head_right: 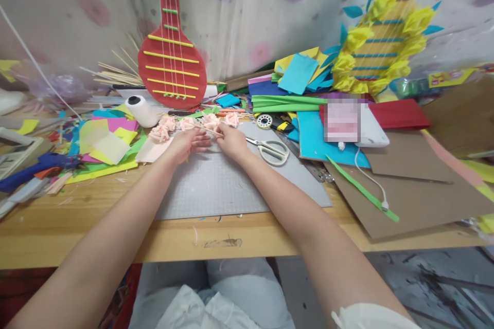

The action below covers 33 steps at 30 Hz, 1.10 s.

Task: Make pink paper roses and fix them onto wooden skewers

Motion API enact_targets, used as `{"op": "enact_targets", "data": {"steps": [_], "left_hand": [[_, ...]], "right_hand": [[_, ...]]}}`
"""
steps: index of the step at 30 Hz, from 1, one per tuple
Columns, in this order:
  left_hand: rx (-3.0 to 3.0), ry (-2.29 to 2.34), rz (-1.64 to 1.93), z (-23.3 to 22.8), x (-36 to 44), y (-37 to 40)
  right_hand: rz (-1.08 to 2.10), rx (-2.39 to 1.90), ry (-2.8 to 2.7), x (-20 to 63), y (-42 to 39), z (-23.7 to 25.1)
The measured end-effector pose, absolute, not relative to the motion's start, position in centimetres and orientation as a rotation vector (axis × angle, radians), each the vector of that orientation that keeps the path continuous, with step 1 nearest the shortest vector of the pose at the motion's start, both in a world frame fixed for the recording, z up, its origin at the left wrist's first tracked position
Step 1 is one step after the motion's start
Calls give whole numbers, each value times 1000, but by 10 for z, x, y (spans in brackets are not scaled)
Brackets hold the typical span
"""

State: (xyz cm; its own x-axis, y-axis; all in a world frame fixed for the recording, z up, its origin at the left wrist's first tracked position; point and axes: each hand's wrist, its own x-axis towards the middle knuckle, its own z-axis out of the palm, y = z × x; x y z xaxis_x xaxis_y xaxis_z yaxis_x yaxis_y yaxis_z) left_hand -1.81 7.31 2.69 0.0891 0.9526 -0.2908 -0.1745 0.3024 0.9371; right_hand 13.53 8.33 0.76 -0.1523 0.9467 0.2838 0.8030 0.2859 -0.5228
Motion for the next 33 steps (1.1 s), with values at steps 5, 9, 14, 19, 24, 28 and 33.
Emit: {"op": "enact_targets", "data": {"steps": [5,9,14,19,24,28,33], "left_hand": [[805,1216,1112,22,-25,63],[746,1177,1080,22,-32,54],[782,1126,1018,19,-30,49],[867,1203,991,17,-23,51],[892,1313,979,18,-18,53],[930,1306,1017,16,-18,50],[973,1301,997,13,-20,49]], "right_hand": [[375,-1585,-1949,133,78,-4],[479,-1525,-1928,136,74,-6],[597,-1463,-1919,139,76,-11],[579,-1437,-1946,139,77,-13],[477,-1476,-2022,137,72,-10],[405,-1460,-2048,137,63,-10],[405,-1475,-2037,138,58,-12]]}}
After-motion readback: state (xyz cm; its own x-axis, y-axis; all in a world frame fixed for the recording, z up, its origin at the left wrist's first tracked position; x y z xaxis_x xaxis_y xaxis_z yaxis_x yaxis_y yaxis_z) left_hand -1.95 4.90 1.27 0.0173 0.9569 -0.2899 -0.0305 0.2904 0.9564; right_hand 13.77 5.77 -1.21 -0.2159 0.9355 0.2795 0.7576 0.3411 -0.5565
